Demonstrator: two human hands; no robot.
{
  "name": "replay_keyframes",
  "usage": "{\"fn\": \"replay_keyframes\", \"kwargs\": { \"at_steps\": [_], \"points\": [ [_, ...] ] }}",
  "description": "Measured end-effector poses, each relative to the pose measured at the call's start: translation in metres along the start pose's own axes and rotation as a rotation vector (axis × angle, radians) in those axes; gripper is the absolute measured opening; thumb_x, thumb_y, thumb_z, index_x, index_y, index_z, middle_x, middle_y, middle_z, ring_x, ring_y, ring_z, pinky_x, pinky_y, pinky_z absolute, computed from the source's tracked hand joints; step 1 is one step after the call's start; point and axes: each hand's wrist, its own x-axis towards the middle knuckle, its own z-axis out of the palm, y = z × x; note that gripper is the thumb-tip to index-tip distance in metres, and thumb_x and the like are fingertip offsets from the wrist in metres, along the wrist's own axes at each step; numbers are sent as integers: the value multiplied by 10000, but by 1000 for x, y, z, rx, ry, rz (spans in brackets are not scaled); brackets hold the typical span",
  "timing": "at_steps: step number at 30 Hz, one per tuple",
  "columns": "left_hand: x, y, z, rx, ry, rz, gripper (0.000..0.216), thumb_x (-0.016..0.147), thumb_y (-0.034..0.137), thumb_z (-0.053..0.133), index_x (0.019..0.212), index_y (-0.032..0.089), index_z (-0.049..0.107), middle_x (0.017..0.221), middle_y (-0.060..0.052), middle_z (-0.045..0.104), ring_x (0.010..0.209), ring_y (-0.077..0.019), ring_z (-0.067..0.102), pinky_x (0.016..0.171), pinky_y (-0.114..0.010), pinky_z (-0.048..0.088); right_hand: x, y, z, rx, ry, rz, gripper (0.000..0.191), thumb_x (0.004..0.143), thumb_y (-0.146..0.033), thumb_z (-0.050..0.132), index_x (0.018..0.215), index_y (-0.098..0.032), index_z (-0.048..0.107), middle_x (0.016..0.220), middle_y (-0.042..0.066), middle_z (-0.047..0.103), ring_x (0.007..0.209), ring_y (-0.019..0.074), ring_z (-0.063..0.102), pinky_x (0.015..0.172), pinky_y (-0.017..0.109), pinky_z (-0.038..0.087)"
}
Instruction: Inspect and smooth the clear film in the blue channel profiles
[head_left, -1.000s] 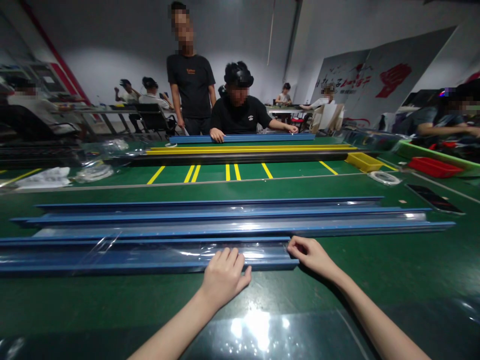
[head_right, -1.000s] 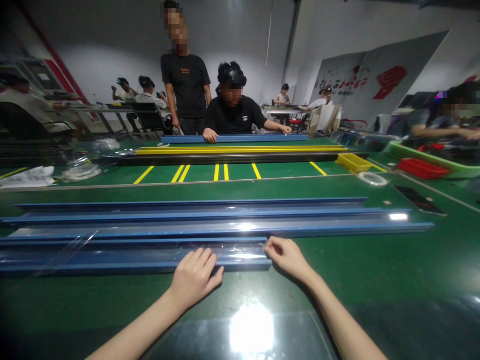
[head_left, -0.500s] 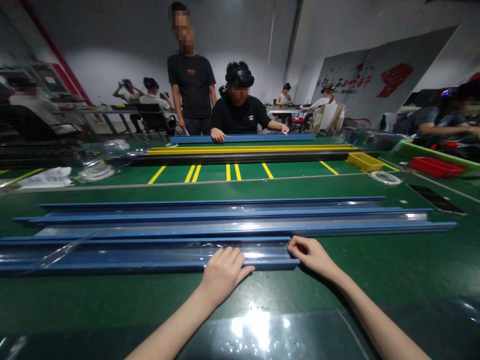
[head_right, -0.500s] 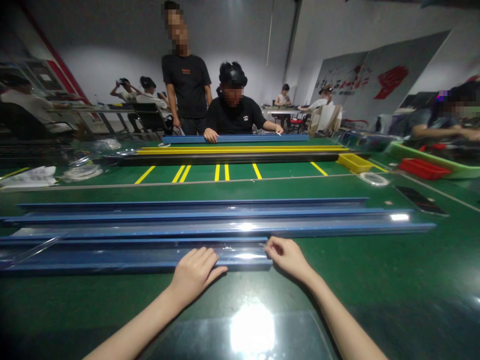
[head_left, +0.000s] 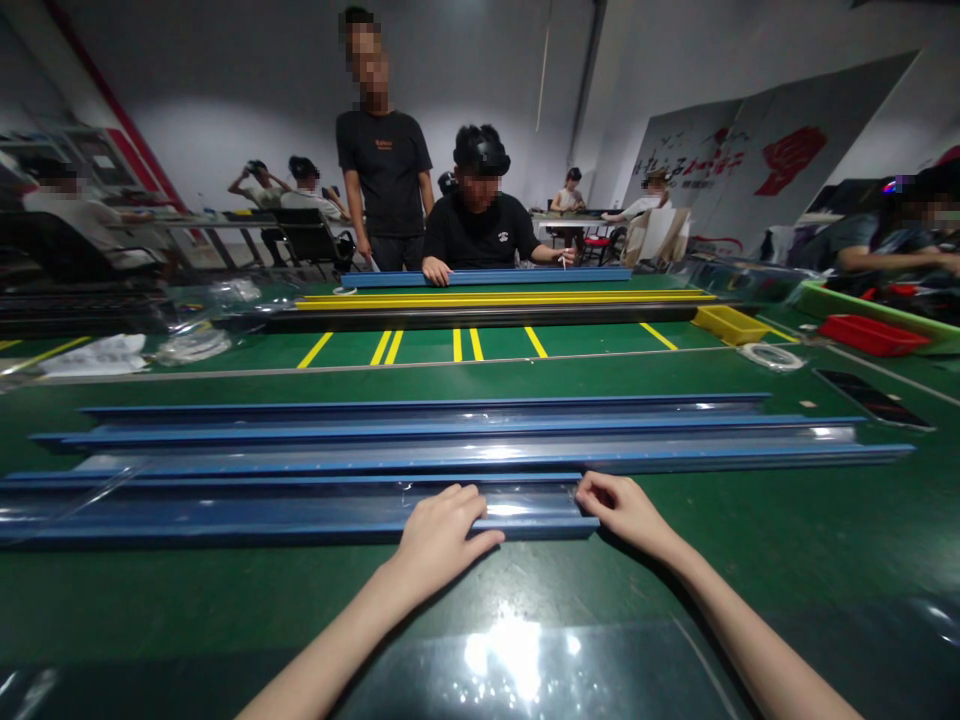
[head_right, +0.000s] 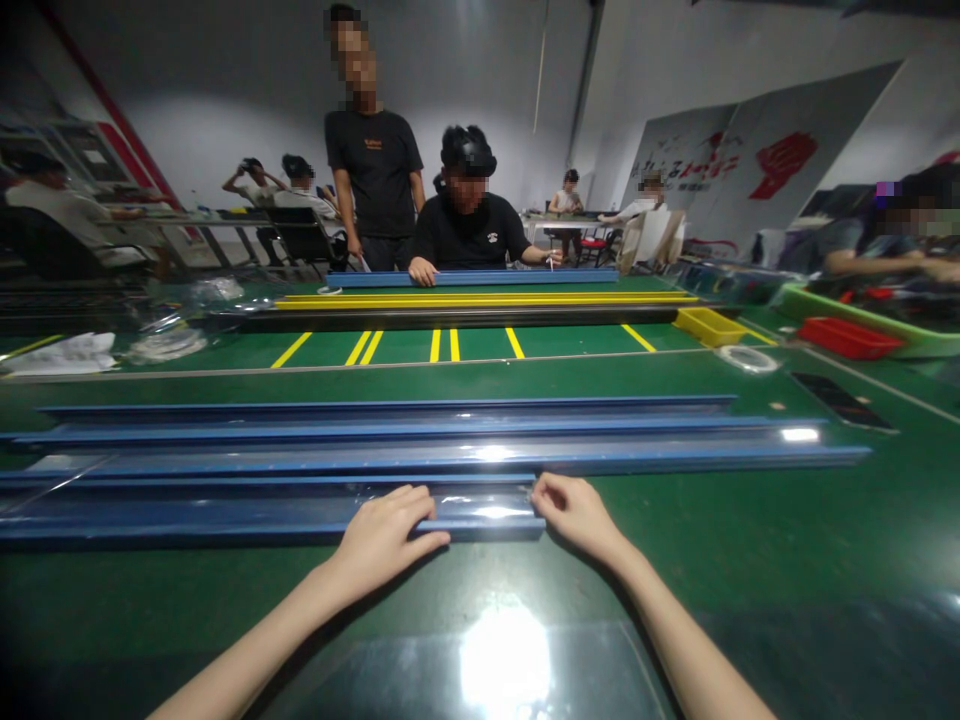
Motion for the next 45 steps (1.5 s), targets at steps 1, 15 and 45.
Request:
{"fn": "replay_keyframes", "kwargs": {
  "at_steps": [1,15,45],
  "points": [
    [-1,1,2,29,30,21,210,738,387,558,663,196,513,673,22,559,647,-140,525,507,-230,342,0,0,0,-3,0,0,188,740,-314,433,655,-191,547,567,-26,544,527,101,461,515,213,318],
    [-7,3,17,216,263,143,231,783,358,457,665,169,519,668,-24,546,634,-162,494,558,-279,328,0,-1,0,-16,2,-5,186,743,-300,423,662,-187,546,574,-26,552,535,101,470,518,211,315],
    [-6,2,20,203,267,149,222,796,352,436,717,168,531,656,-22,535,630,-163,491,547,-295,322,-6,-94,38,-529,396,-266,322,834,-293,371,560,-185,502,558,-3,535,554,93,477,543,226,251]
  ]
}}
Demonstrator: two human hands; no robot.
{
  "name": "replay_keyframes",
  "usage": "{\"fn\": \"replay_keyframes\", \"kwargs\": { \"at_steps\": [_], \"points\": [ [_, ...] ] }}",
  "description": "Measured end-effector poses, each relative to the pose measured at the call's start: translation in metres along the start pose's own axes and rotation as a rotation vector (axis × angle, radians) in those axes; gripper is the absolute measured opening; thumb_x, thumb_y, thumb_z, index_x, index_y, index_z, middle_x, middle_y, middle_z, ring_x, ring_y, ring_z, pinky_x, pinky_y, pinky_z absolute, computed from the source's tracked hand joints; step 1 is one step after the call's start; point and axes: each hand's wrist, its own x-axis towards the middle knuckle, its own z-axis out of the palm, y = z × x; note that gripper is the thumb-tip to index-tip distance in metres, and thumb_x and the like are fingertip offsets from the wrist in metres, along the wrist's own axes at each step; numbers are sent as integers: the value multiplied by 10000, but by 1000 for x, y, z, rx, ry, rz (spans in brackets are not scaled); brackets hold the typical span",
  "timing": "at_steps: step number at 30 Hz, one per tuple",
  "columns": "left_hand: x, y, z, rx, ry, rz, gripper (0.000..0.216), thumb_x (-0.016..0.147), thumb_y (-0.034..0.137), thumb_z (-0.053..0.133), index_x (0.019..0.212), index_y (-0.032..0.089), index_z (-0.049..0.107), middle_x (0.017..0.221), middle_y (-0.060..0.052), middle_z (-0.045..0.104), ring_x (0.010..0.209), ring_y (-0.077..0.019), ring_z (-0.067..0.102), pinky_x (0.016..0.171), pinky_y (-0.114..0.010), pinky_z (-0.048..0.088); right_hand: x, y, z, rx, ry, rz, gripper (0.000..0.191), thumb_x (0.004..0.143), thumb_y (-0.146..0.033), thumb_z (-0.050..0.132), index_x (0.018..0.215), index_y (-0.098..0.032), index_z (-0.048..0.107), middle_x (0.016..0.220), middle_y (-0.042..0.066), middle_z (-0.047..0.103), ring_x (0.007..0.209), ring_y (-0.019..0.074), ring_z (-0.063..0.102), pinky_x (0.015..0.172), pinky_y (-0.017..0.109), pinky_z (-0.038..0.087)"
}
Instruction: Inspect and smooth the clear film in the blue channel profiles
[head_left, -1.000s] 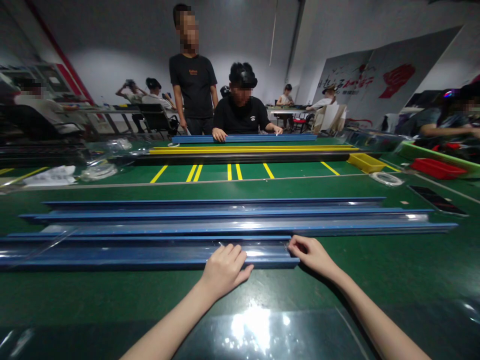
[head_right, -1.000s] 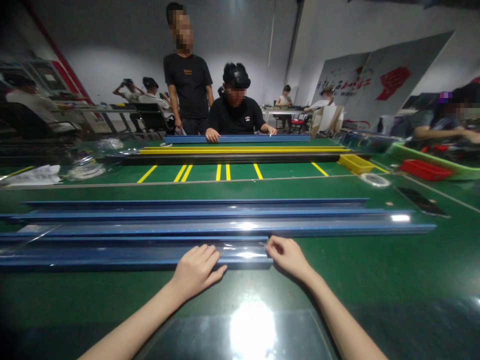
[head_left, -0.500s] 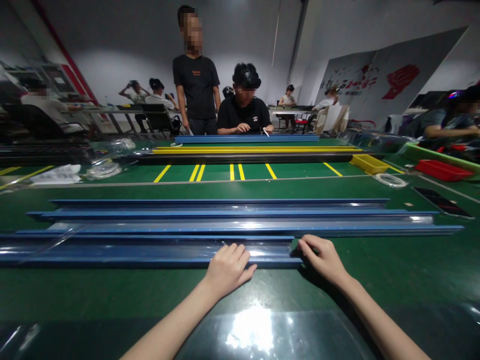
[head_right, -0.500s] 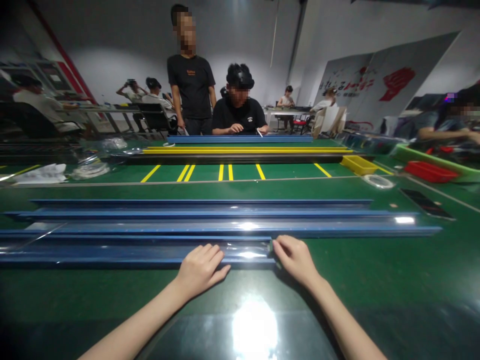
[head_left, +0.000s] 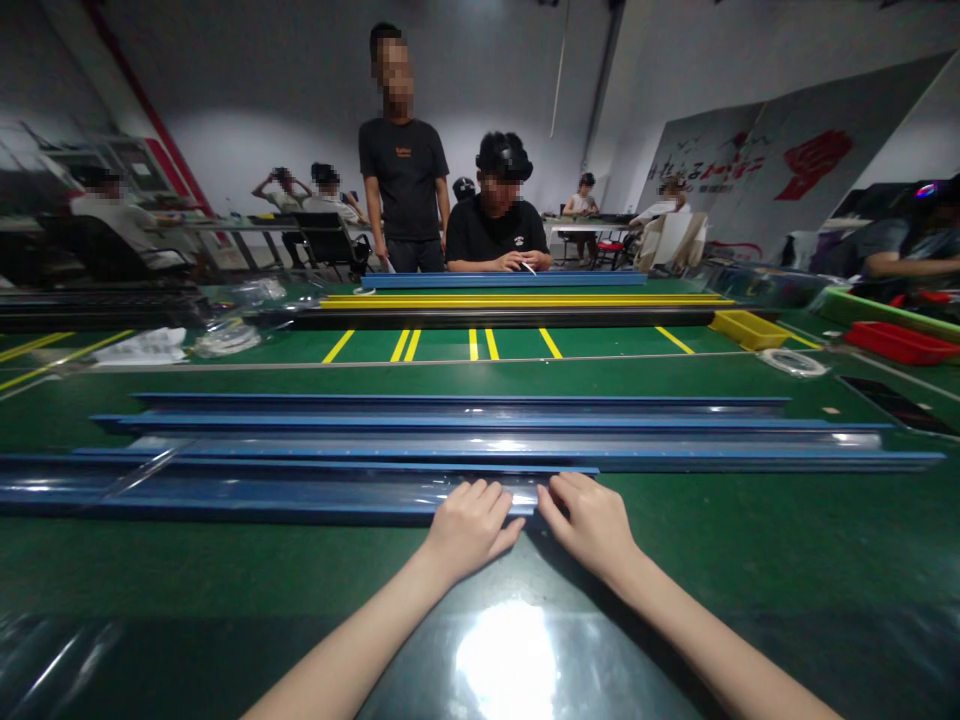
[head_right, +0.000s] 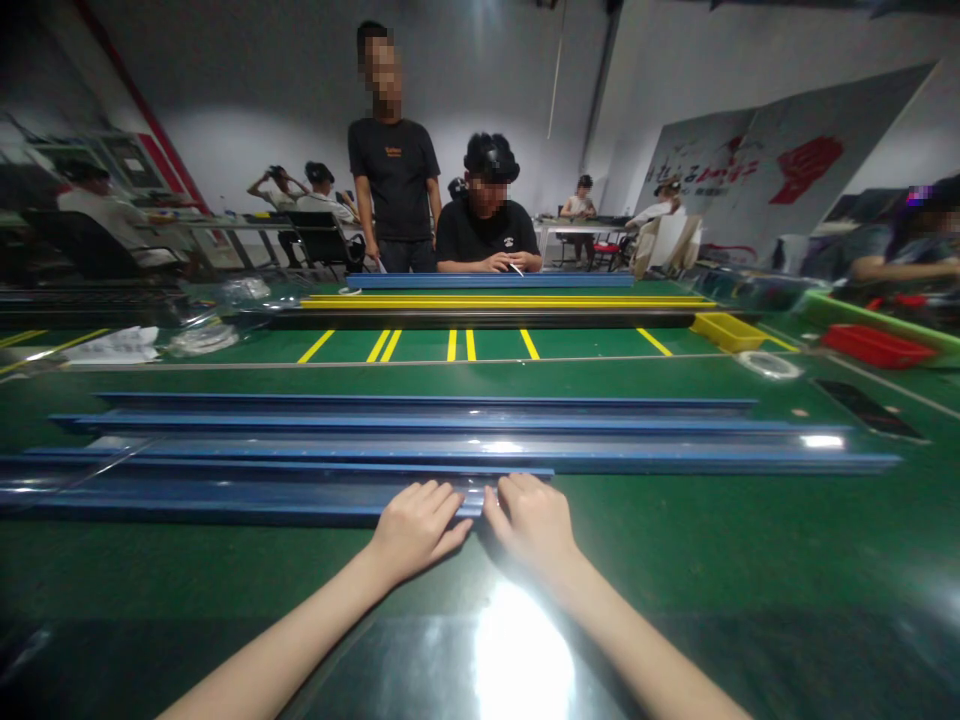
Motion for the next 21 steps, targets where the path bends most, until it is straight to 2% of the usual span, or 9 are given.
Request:
{"fn": "replay_keyframes", "kwargs": {
  "at_steps": [7,12,21],
  "points": [
    [0,0,1,-9,8,-1,208,803,328,421,740,162,528,636,-19,528,618,-161,489,548,-292,321,4,-2,17,-102,130,-86,361,849,-269,341,559,-181,537,545,6,548,512,88,460,531,231,238],
    [0,0,0,-11,8,-1,195,797,330,428,759,165,527,658,-19,537,636,-169,495,551,-293,327,5,1,19,-108,218,-137,399,850,-255,341,506,-174,527,487,5,526,463,80,431,514,234,227],
    [0,0,1,13,49,4,208,801,327,416,705,164,503,625,-19,512,609,-165,482,541,-293,315,6,-1,19,-121,243,-87,411,845,-229,345,483,-170,529,474,10,530,445,75,446,500,238,228]
  ]
}}
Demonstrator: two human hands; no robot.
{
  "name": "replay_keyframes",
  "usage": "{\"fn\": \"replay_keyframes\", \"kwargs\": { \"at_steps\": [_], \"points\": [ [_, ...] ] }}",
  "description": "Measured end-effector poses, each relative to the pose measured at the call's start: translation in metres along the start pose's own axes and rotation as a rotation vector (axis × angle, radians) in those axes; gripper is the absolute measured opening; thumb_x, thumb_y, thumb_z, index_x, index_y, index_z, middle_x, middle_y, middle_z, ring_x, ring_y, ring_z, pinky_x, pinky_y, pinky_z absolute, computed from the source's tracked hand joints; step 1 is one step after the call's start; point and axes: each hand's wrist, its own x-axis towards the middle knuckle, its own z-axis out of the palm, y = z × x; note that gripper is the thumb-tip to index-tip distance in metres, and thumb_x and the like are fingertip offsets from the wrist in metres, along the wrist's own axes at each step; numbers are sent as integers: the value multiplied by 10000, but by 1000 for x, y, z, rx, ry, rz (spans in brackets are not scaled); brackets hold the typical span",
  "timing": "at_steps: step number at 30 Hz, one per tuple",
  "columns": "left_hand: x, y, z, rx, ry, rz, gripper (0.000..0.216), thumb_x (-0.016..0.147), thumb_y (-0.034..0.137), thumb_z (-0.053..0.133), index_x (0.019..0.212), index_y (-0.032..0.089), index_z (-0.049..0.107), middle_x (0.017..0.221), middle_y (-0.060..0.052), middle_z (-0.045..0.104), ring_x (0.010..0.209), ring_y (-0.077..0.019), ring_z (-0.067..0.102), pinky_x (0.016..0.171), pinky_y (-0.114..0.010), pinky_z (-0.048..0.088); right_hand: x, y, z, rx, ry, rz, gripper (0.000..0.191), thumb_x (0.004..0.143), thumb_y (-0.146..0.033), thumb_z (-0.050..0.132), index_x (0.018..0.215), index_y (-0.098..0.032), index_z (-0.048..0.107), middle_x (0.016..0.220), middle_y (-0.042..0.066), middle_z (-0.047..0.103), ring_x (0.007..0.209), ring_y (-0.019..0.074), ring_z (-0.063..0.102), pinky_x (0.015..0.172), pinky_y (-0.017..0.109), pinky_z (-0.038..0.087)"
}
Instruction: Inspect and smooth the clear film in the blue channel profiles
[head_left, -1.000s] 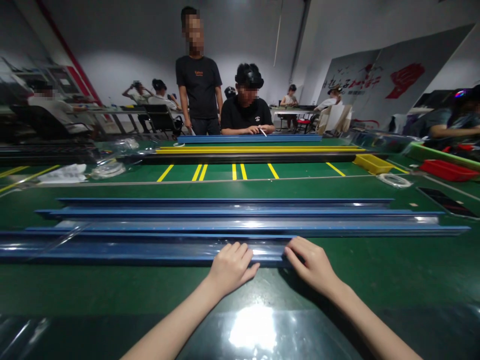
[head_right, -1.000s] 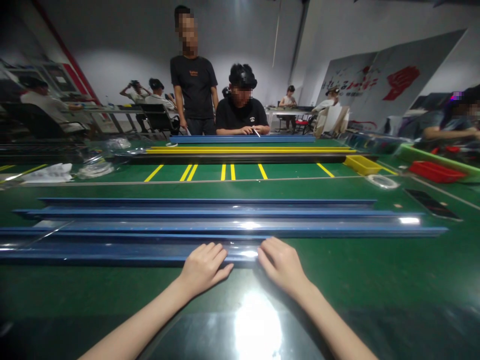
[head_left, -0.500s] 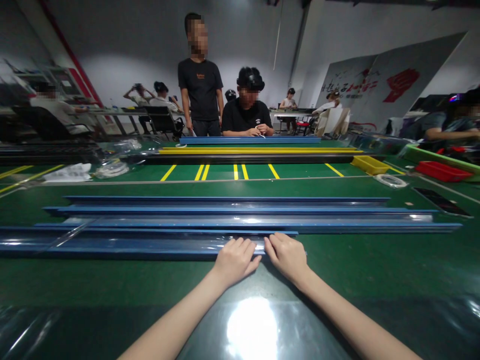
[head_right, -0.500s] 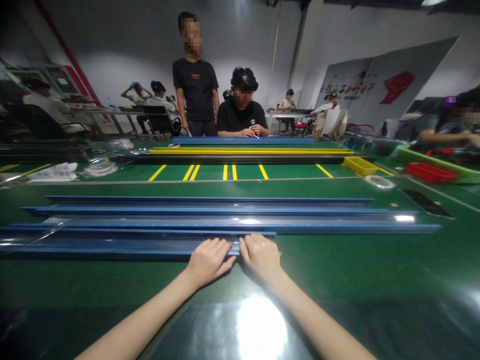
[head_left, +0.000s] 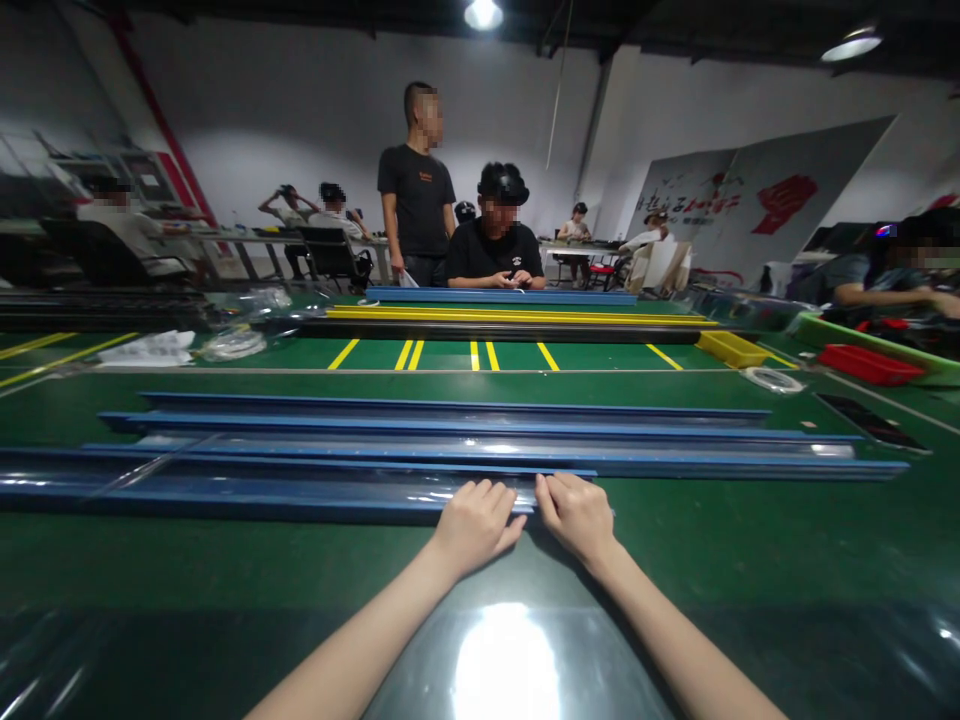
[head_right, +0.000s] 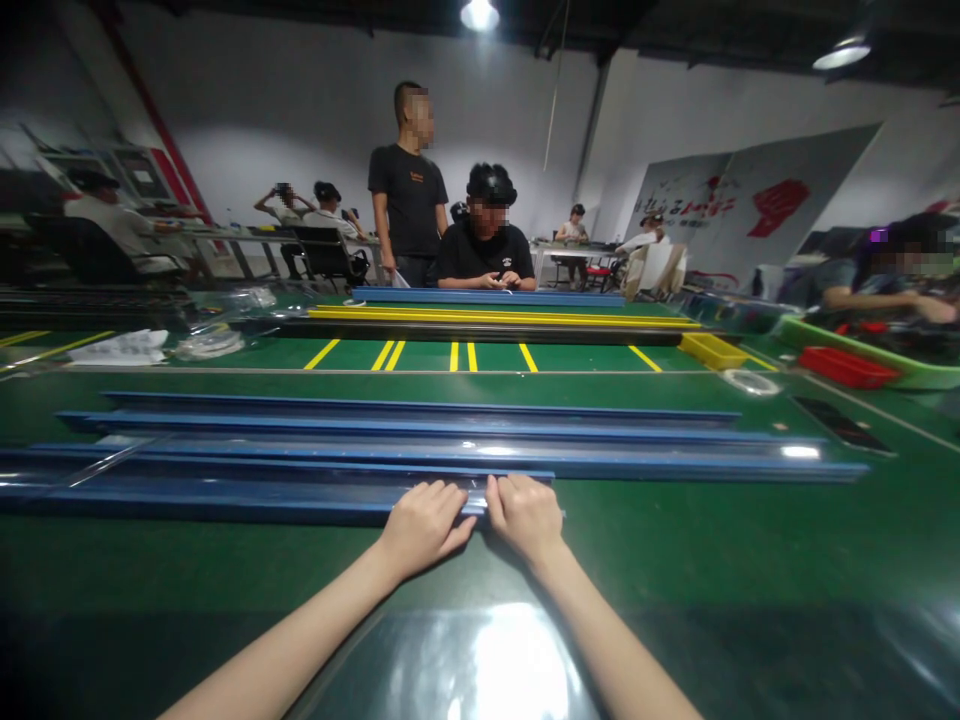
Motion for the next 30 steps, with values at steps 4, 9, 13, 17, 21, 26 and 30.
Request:
{"fn": "replay_keyframes", "kwargs": {
  "at_steps": [4,9,13,17,21,26,30],
  "points": [
    [0,0,0,-1,39,13,207,802,307,416,669,167,491,601,-12,501,588,-157,470,529,-291,298,0,1,1,2,-13,-10,418,850,-236,332,488,-170,529,475,9,530,443,76,446,500,241,229],
    [0,-1,-1,-23,115,56,205,818,278,425,657,171,493,583,1,488,568,-142,451,524,-288,279,-1,2,2,-20,-30,-15,410,855,-248,329,504,-170,526,488,13,530,460,83,452,505,246,226],
    [-1,0,-1,-15,145,60,197,821,273,437,672,167,509,582,1,490,570,-137,451,533,-284,276,-3,6,2,15,-18,-72,435,872,-234,278,520,-167,526,499,16,524,471,85,444,516,242,235],
    [-1,-1,-3,7,156,73,193,821,273,445,683,162,520,590,-2,503,584,-136,470,559,-281,295,-3,9,3,37,26,-130,465,886,-235,247,518,-166,523,485,10,499,457,81,413,522,238,238],
    [-3,-3,-4,49,138,105,149,817,275,457,794,158,547,631,-7,536,615,-142,499,637,-300,331,-3,15,4,6,36,-137,465,888,-278,274,511,-167,522,475,7,497,451,81,409,515,241,232],
    [-2,-6,-5,53,128,37,225,815,338,452,888,150,553,668,-23,562,640,-157,516,655,-312,343,-7,34,3,-66,33,-102,497,890,-300,263,484,-173,520,450,12,500,430,84,409,495,248,225],
    [1,-15,-8,81,75,-95,272,816,353,418,680,157,548,603,-38,555,609,-168,519,622,-314,335,-10,47,2,-99,29,-72,547,897,-311,211,465,-175,518,441,18,501,419,83,407,483,246,223]
  ]
}}
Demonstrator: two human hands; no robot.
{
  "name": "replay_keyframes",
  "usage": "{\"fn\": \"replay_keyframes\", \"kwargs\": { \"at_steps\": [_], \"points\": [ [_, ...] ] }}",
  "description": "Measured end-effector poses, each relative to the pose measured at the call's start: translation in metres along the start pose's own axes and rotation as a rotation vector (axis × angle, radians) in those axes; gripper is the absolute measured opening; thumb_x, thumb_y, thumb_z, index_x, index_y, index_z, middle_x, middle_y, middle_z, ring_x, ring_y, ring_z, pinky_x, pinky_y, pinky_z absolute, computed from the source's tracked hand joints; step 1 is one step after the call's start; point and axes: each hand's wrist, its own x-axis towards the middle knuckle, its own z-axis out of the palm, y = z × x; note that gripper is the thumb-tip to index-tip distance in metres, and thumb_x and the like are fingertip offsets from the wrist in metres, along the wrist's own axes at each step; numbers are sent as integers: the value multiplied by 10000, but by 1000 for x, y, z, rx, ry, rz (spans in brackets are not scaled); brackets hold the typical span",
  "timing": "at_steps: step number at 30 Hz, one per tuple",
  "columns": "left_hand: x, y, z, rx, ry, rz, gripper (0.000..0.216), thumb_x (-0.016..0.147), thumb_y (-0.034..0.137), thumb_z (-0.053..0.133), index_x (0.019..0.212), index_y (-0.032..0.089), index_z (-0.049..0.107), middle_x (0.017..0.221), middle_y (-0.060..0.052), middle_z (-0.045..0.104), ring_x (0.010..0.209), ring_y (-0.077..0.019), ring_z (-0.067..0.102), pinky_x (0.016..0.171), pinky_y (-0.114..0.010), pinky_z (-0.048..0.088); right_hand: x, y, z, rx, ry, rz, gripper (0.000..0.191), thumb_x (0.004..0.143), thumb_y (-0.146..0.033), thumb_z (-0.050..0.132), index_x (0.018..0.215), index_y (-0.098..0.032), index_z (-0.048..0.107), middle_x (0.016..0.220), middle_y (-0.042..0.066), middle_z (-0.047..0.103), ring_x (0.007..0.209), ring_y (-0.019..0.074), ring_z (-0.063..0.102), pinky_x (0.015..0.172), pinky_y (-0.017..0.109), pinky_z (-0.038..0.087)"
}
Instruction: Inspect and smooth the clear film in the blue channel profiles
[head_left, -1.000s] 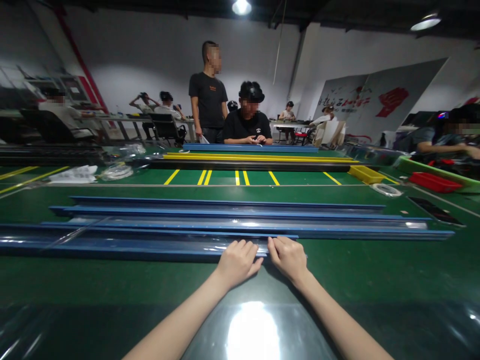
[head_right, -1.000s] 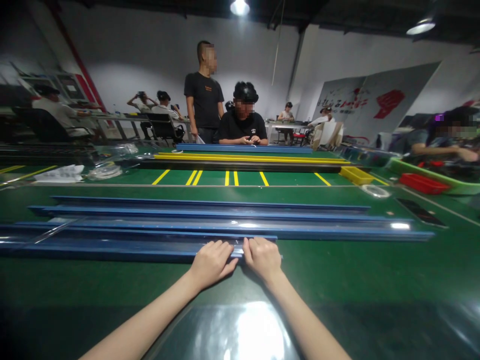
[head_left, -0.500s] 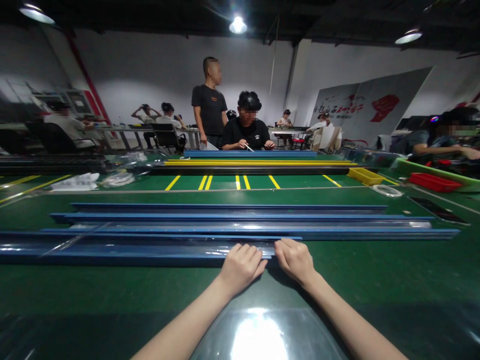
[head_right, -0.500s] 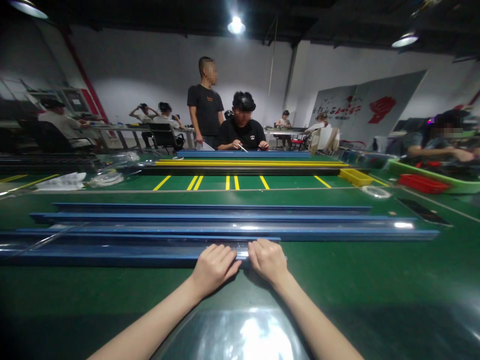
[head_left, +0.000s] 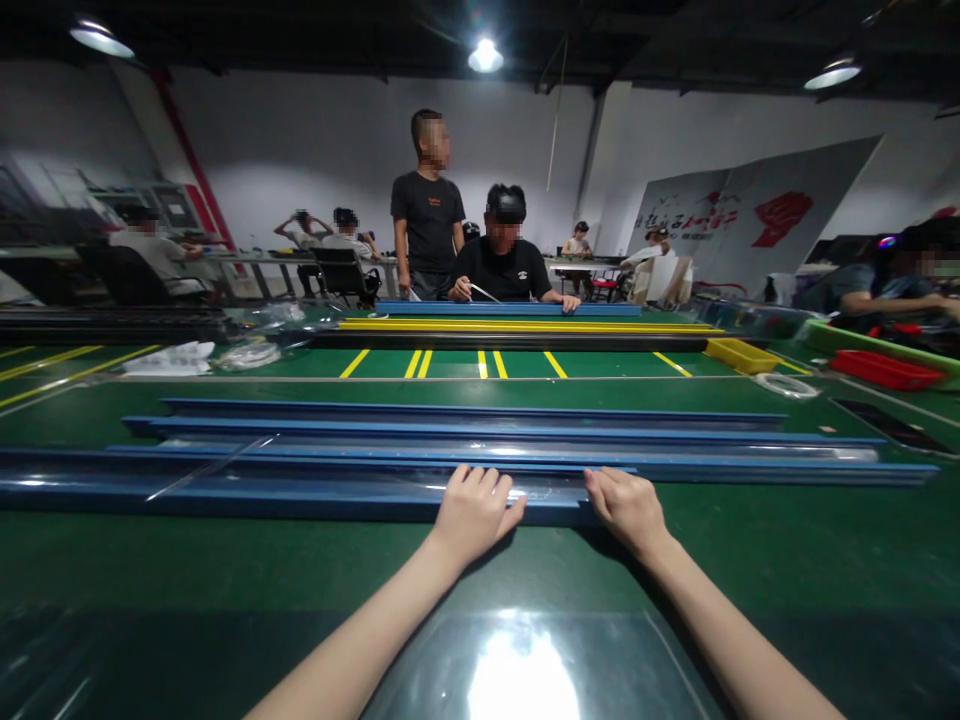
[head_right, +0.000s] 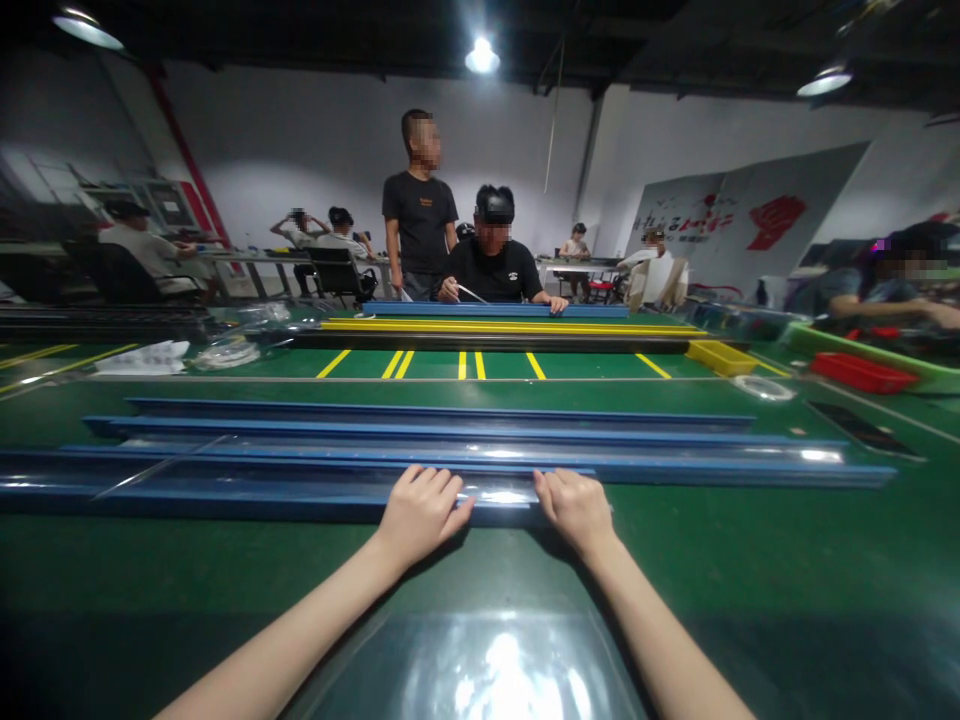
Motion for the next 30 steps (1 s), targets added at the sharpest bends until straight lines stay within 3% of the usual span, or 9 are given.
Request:
{"fn": "replay_keyframes", "kwargs": {
  "at_steps": [3,8,12,30],
  "points": [
    [0,-14,0,57,-32,-62,308,807,354,414,596,163,532,553,-41,559,560,-164,514,600,-311,326,0,2,0,-3,-4,4,556,896,-313,207,455,-175,516,437,18,500,416,81,411,479,247,220],
    [-3,-34,2,125,3,12,323,791,352,400,561,165,529,513,-39,548,519,-158,501,571,-304,313,2,-1,2,14,-22,29,539,892,-312,227,465,-171,525,448,21,517,416,81,434,480,246,225],
    [-3,-37,2,136,49,64,325,798,334,376,560,168,522,498,-35,527,505,-150,487,562,-299,309,4,-1,2,17,-61,62,551,889,-319,214,464,-173,531,440,24,511,407,85,429,473,251,215],
    [12,-51,29,185,12,95,302,788,307,383,565,166,530,506,-44,554,495,-159,498,540,-293,298,31,13,23,-10,-131,15,524,881,-313,257,485,-163,565,482,40,565,427,92,471,471,254,191]
  ]
}}
